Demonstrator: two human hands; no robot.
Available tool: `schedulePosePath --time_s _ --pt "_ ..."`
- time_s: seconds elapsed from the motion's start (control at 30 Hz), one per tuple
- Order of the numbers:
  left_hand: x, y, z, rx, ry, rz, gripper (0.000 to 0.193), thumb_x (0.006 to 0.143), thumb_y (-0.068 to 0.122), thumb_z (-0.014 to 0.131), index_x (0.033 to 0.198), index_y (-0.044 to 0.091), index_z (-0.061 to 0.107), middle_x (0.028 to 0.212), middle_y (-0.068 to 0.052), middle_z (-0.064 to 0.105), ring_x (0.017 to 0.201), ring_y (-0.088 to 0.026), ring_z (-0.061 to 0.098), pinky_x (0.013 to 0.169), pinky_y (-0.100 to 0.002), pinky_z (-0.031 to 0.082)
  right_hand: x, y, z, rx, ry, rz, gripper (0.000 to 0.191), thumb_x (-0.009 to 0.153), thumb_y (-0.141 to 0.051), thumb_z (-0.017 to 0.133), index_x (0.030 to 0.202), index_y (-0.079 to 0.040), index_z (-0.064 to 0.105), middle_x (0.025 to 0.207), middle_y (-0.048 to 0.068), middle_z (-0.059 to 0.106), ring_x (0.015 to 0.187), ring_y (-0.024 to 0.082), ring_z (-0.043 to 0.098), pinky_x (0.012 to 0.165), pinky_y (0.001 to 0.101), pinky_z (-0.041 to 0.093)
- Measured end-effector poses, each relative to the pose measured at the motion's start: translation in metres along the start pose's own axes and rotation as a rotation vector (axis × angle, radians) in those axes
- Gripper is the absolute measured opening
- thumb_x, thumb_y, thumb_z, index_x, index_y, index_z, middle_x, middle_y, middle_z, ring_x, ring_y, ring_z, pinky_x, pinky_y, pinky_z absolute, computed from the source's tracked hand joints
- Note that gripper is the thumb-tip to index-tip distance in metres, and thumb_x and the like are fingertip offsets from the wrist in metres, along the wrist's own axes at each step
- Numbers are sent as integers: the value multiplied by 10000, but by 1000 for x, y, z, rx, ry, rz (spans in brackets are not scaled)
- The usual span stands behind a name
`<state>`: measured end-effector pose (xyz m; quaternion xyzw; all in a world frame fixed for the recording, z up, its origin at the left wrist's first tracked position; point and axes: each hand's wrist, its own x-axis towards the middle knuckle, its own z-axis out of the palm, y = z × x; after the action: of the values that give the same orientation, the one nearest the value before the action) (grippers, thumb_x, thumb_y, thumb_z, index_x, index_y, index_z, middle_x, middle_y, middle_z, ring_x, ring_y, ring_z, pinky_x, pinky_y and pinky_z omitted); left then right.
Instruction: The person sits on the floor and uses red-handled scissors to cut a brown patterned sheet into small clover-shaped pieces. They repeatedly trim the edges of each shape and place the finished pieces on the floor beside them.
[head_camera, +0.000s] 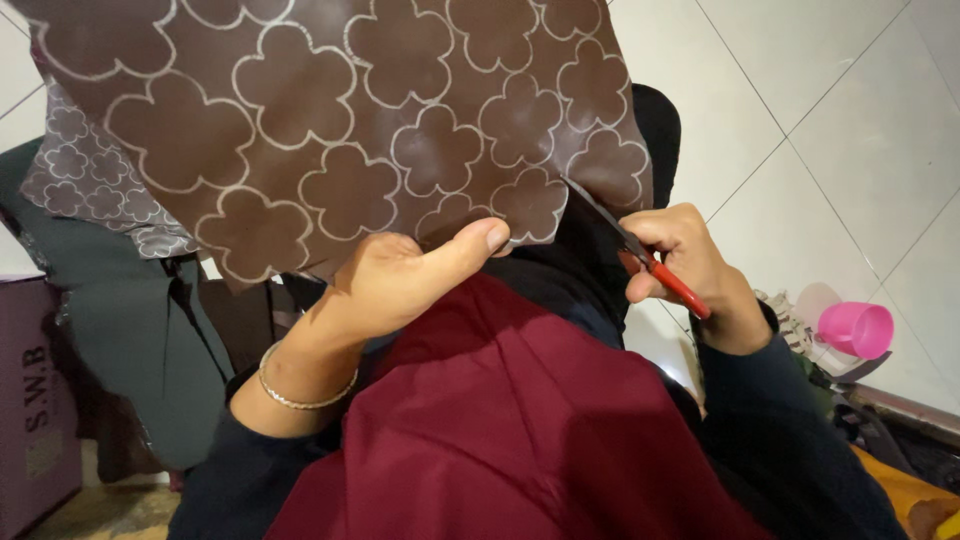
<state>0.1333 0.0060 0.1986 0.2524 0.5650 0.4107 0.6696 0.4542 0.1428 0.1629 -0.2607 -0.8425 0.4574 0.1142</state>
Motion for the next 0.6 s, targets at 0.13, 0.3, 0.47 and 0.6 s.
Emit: schedulePosePath --time_s 0.13,0.3,0.47,0.6 --pt "3 -11 6 -39 -94 174 310 918 234 717 1105 -5 777 1091 -28 794 1018 -67 716 910 -229 569 1 -5 13 47 54 -42 770 776 -833 637 675 -81 509 635 -29 467 553 96 431 500 263 318" --pt "14 -27 15 -53 -159 89 359 949 257 673 1189 0 745 1169 -24 773 1072 -61 680 936 -228 538 5 -10 30 54 57 -41 803 802 -880 565 716 -82 566 633 -38 509 544 85 489 497 263 346" --pt "14 -26 16 -119 -187 149 361 942 246 679 1184 -16 737 1179 -38 766 1086 -76 698 969 -234 553 3 -4 35 88 100 -59 778 801 -869 561 682 -100 530 636 -31 480 559 93 450 521 272 308" --pt "7 -16 13 -37 -123 112 338 927 252 691 1131 -6 767 1135 -22 788 1057 -67 706 933 -229 557 0 4 31 131 102 -81 747 792 -831 608 674 -100 507 632 -32 495 548 82 442 506 260 305"
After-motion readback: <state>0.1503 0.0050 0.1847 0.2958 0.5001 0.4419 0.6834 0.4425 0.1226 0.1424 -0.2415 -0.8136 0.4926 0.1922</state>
